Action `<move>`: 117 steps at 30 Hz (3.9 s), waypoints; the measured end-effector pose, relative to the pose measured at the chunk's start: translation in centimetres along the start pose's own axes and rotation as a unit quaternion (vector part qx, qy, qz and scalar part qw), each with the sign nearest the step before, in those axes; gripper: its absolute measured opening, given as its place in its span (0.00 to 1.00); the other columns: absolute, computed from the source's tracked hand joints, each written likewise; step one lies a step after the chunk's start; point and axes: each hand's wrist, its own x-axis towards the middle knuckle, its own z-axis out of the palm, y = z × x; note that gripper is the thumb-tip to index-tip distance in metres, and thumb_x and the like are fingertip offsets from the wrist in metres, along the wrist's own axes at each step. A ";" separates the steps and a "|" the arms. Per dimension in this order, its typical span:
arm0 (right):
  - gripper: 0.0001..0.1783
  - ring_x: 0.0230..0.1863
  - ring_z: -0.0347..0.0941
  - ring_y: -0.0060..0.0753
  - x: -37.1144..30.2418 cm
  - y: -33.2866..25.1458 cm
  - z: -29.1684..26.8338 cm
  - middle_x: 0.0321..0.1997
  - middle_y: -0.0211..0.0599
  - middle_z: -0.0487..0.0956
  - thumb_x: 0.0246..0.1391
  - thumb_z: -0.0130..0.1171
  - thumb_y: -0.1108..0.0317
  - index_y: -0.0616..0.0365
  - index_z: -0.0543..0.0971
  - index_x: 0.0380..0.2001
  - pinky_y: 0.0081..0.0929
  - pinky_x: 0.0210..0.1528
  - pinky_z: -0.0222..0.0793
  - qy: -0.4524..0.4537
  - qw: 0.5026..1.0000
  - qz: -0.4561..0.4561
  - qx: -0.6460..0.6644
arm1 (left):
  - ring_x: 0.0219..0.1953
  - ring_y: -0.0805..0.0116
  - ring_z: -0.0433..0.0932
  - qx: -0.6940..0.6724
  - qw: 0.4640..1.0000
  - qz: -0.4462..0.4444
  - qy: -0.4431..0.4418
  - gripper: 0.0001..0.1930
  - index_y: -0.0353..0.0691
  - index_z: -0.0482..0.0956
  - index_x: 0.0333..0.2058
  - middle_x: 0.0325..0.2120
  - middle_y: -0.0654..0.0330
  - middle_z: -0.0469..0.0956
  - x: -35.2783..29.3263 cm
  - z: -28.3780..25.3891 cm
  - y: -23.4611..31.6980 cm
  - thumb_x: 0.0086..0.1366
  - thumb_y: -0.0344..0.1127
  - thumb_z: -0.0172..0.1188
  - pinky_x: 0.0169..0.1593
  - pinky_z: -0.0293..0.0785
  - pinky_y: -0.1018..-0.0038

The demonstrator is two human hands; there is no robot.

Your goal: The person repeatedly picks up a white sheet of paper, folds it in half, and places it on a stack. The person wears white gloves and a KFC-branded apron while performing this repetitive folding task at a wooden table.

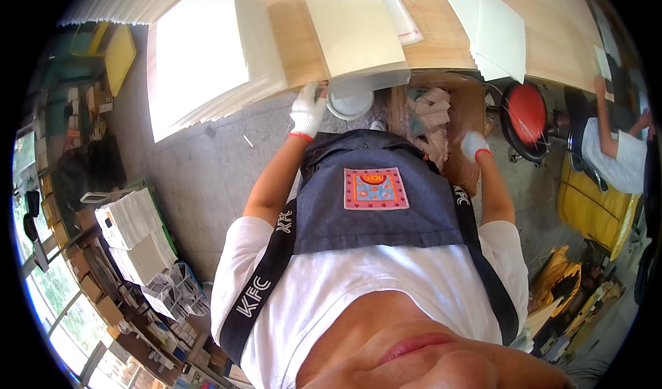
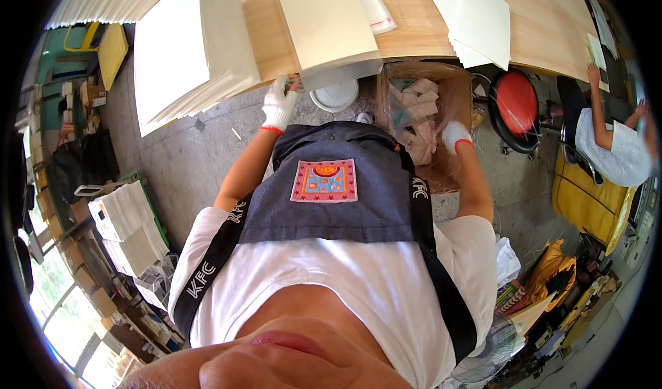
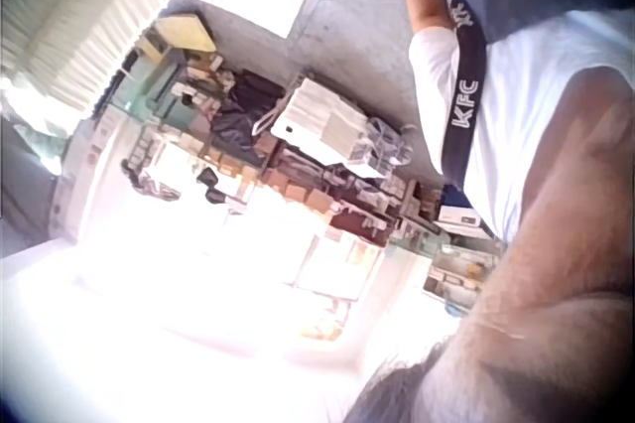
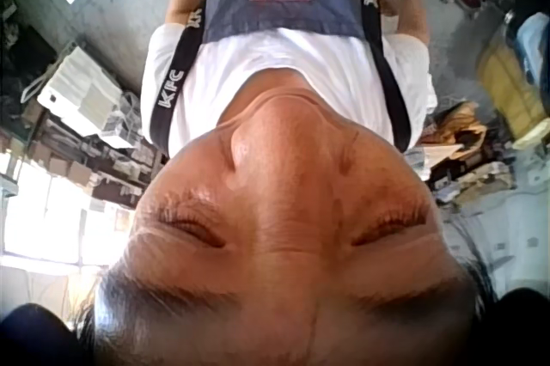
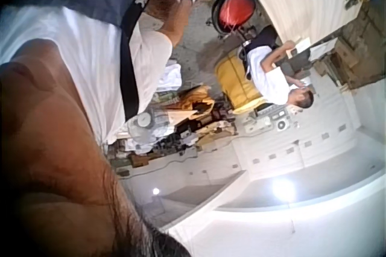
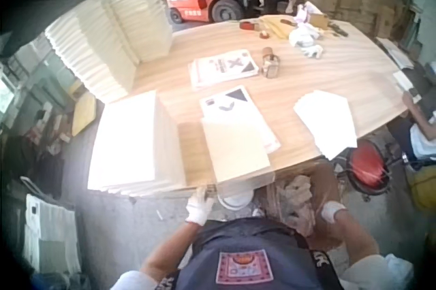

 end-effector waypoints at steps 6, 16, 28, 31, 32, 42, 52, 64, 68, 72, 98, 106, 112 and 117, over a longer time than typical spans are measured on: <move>0.16 0.34 0.73 0.46 -6.6 -12.8 -9.7 0.30 0.43 0.77 0.45 0.52 0.58 0.54 0.72 0.36 0.46 0.35 0.66 0.218 0.955 -0.191 0.068 | 0.41 0.58 0.72 0.197 0.902 0.360 0.134 0.07 0.43 0.73 0.23 0.38 0.62 0.75 2.4 -0.9 2.6 0.44 0.30 0.61 0.39 0.71 0.67; 0.11 0.38 0.71 0.38 -3.3 -21.8 -12.8 0.33 0.34 0.75 0.39 0.62 0.66 0.56 0.71 0.25 0.31 0.44 0.66 0.260 0.837 -0.393 0.278 | 0.24 0.61 0.74 0.049 0.975 0.201 0.084 0.05 0.40 0.76 0.24 0.20 0.57 0.75 0.4 -1.4 0.5 0.49 0.32 0.63 0.28 0.70 0.71; 0.19 0.30 0.73 0.49 -2.4 -22.9 -11.0 0.24 0.44 0.77 0.51 0.48 0.49 0.55 0.71 0.29 0.40 0.32 0.65 0.292 0.844 -0.128 0.432 | 0.21 0.82 0.66 -0.490 0.815 -0.276 0.139 0.09 0.36 0.72 0.36 0.23 0.66 0.72 -0.9 2.3 0.3 0.56 0.30 0.58 0.24 0.62 0.84; 0.27 0.28 0.74 0.44 -4.1 -22.1 -12.7 0.24 0.42 0.78 0.54 0.41 0.43 0.60 0.72 0.29 0.37 0.32 0.66 0.192 0.889 -0.173 0.379 | 0.26 0.80 0.69 -0.415 0.883 -0.179 0.127 0.09 0.34 0.72 0.37 0.28 0.65 0.72 -0.6 0.4 3.2 0.59 0.32 0.55 0.28 0.66 0.84; 0.22 0.23 0.73 0.37 -3.9 -22.1 -12.6 0.21 0.38 0.77 0.54 0.43 0.49 0.59 0.73 0.30 0.32 0.26 0.66 0.129 0.872 -0.190 0.432 | 0.27 0.80 0.67 -0.376 0.913 -0.105 0.121 0.10 0.32 0.71 0.37 0.27 0.66 0.72 -0.2 -0.2 3.3 0.59 0.32 0.55 0.28 0.65 0.83; 0.15 0.16 0.67 0.21 -12.8 -34.1 -21.7 0.22 0.27 0.72 0.54 0.53 0.60 0.61 0.72 0.37 0.17 0.15 0.62 -0.139 0.535 -0.443 0.706 | 0.34 0.73 0.73 -0.174 0.935 -0.011 0.308 0.12 0.34 0.75 0.41 0.32 0.57 0.77 -2.8 -23.0 13.3 0.60 0.33 0.54 0.40 0.68 0.78; 0.21 0.11 0.65 0.20 -17.1 -42.5 -25.8 0.16 0.30 0.73 0.51 0.54 0.48 0.57 0.74 0.27 0.17 0.11 0.61 -0.183 0.687 -0.444 0.545 | 0.44 0.66 0.72 -0.245 0.904 -0.077 0.341 0.22 0.33 0.70 0.49 0.42 0.50 0.74 -1.4 -26.6 0.9 0.55 0.30 0.44 0.48 0.65 0.76; 0.07 0.23 0.72 0.28 1.5 -12.0 -17.2 0.24 0.37 0.74 0.52 0.48 0.67 0.59 0.69 0.32 0.23 0.18 0.69 0.161 0.379 -0.042 0.910 | 0.32 0.66 0.73 -0.553 0.723 -0.328 0.253 0.18 0.41 0.66 0.49 0.36 0.58 0.73 -9.6 -6.0 -14.4 0.59 0.32 0.46 0.34 0.70 0.70; 0.08 0.25 0.73 0.35 4.2 -5.1 -17.2 0.27 0.39 0.74 0.50 0.51 0.68 0.62 0.70 0.32 0.26 0.22 0.70 0.321 0.362 0.005 0.875 | 0.40 0.65 0.74 -0.375 0.884 -0.275 0.050 0.18 0.38 0.68 0.50 0.39 0.56 0.74 -6.4 -2.8 -7.7 0.60 0.31 0.45 0.40 0.72 0.71; 0.15 0.38 0.72 0.39 6.4 0.6 -16.5 0.40 0.41 0.72 0.52 0.53 0.61 0.59 0.69 0.38 0.35 0.36 0.71 0.242 0.329 0.144 0.901 | 0.40 0.75 0.71 -0.175 0.984 -0.029 -0.004 0.14 0.33 0.74 0.43 0.37 0.57 0.76 -1.4 -1.6 -0.8 0.59 0.27 0.46 0.43 0.66 0.80; 0.22 0.38 0.69 0.36 -3.9 -6.0 -17.4 0.40 0.46 0.73 0.44 0.48 0.71 0.67 0.66 0.46 0.28 0.39 0.64 0.020 0.431 -0.245 0.868 | 0.44 0.60 0.69 0.199 0.972 0.119 -0.038 0.17 0.48 0.71 0.38 0.38 0.61 0.70 13.2 -1.0 7.7 0.46 0.28 0.55 0.43 0.70 0.67; 0.14 0.08 0.59 0.17 -6.9 -13.1 -12.0 0.23 0.28 0.74 0.49 0.50 0.63 0.57 0.71 0.38 0.14 0.07 0.50 -0.090 0.405 -0.161 0.896 | 0.34 0.59 0.73 0.097 0.981 0.165 0.035 0.09 0.48 0.74 0.31 0.29 0.60 0.72 13.4 -1.0 5.7 0.50 0.29 0.50 0.36 0.70 0.69; 0.14 0.31 0.73 0.26 -4.0 -12.7 -8.5 0.35 0.30 0.76 0.49 0.51 0.67 0.57 0.70 0.41 0.20 0.27 0.69 -0.104 0.335 -0.218 0.910 | 0.36 0.56 0.74 0.004 0.987 0.163 -0.013 0.08 0.47 0.72 0.33 0.33 0.58 0.74 13.0 -3.1 7.8 0.53 0.29 0.49 0.37 0.70 0.68; 0.08 0.09 0.59 0.16 -6.4 -14.7 -9.5 0.25 0.28 0.74 0.51 0.50 0.69 0.55 0.70 0.36 0.14 0.08 0.51 -0.024 0.366 -0.169 0.915 | 0.37 0.56 0.73 0.038 0.979 0.197 -0.038 0.14 0.46 0.70 0.37 0.34 0.59 0.73 12.6 -3.4 7.7 0.50 0.25 0.50 0.38 0.70 0.68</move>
